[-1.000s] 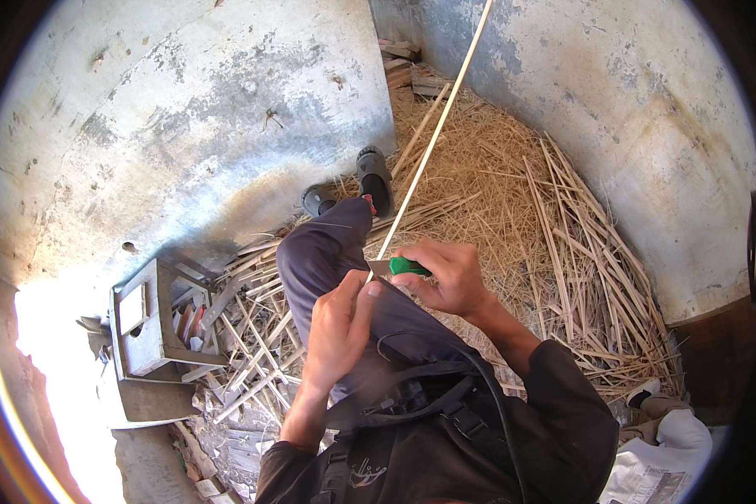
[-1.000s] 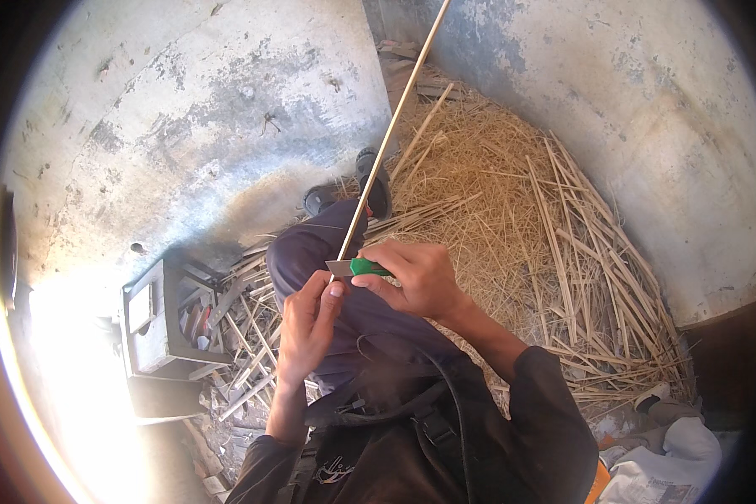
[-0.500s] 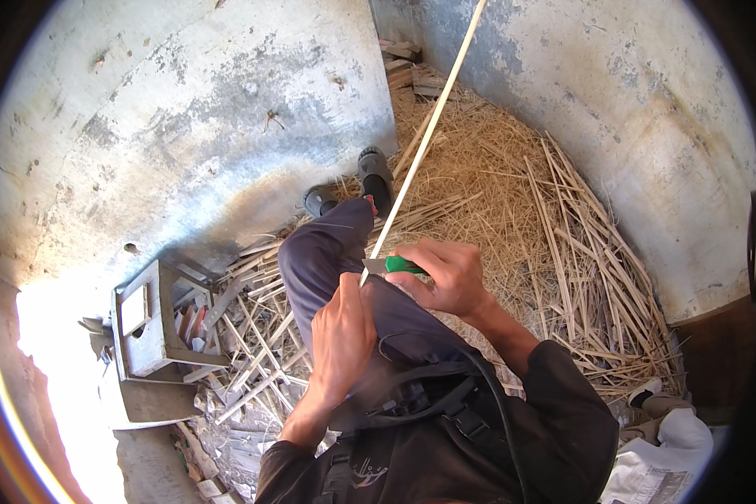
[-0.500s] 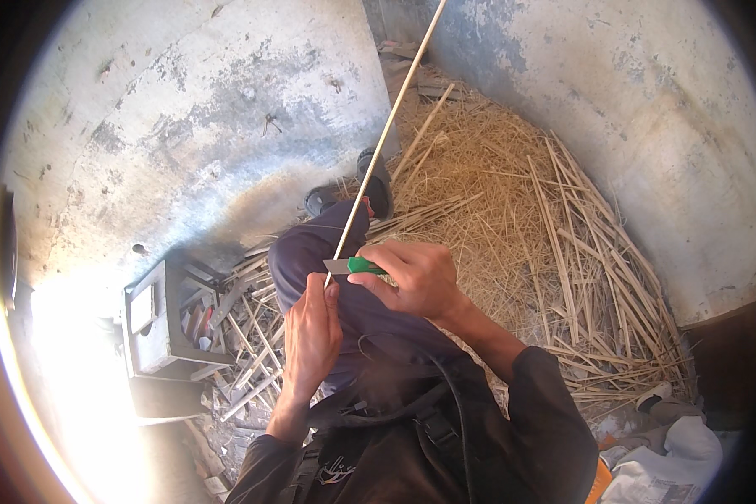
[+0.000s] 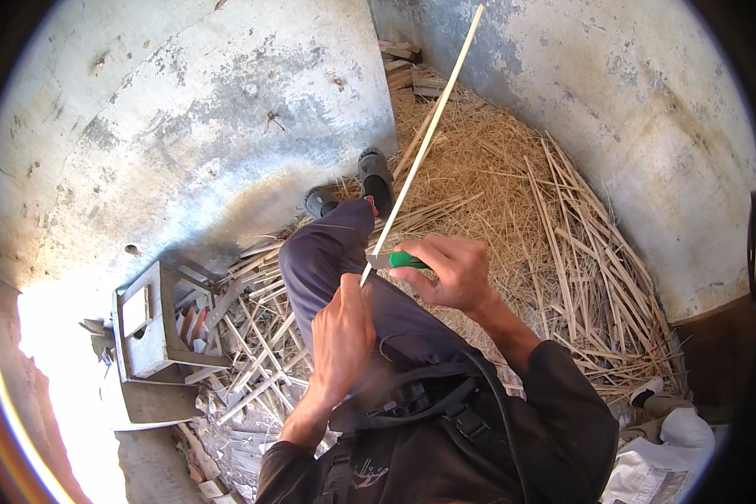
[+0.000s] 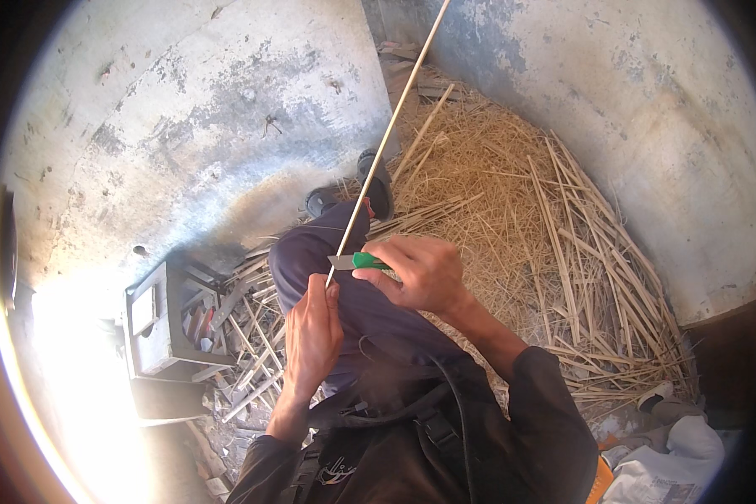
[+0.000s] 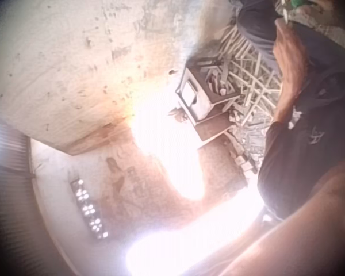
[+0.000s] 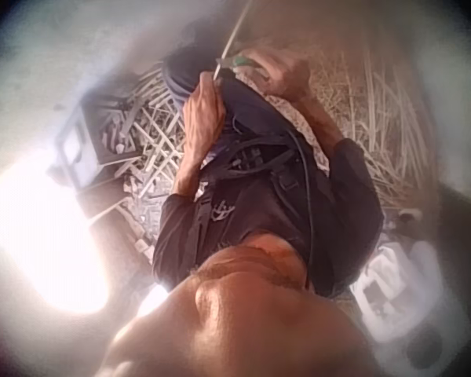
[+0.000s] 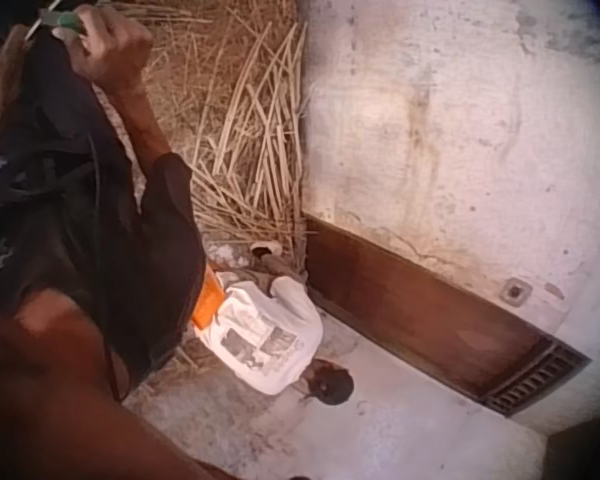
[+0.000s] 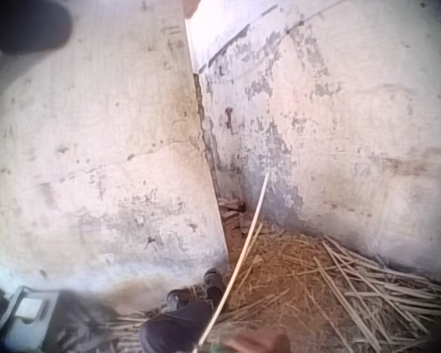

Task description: The person sits on a floor covered with straw and shavings, using a green-handled knife to shave a long, thin bamboo stick. They repeatedly scrape the surface of the stick to remove thin layers, rotating it to work on different sides.

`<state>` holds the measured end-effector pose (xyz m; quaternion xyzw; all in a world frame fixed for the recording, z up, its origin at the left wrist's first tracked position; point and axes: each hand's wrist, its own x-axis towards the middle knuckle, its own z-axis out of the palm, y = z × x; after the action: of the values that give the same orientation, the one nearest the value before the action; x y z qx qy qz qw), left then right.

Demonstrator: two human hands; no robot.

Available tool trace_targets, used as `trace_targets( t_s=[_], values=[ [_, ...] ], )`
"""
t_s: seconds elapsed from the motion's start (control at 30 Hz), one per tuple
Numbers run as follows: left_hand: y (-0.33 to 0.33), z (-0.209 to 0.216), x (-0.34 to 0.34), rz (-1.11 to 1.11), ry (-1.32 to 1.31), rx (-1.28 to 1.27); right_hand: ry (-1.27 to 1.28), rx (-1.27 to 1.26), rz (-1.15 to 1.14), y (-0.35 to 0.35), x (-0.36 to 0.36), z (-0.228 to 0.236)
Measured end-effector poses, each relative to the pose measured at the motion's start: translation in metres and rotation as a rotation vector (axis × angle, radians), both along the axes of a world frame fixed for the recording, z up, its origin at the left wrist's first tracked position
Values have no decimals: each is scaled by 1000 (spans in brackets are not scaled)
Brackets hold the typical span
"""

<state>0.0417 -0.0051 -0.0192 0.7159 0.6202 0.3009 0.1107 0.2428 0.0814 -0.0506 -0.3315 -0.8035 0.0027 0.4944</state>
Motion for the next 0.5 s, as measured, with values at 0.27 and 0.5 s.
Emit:
trace_targets(
  t_s=[0.27, 0.5],
  values=[
    [2, 1, -2, 12, 20, 3, 16, 33, -32, 6, 0, 1],
    [-10, -6, -13, 14, 74, -61, 142, -29, -351, 39, 22, -25]
  ],
)
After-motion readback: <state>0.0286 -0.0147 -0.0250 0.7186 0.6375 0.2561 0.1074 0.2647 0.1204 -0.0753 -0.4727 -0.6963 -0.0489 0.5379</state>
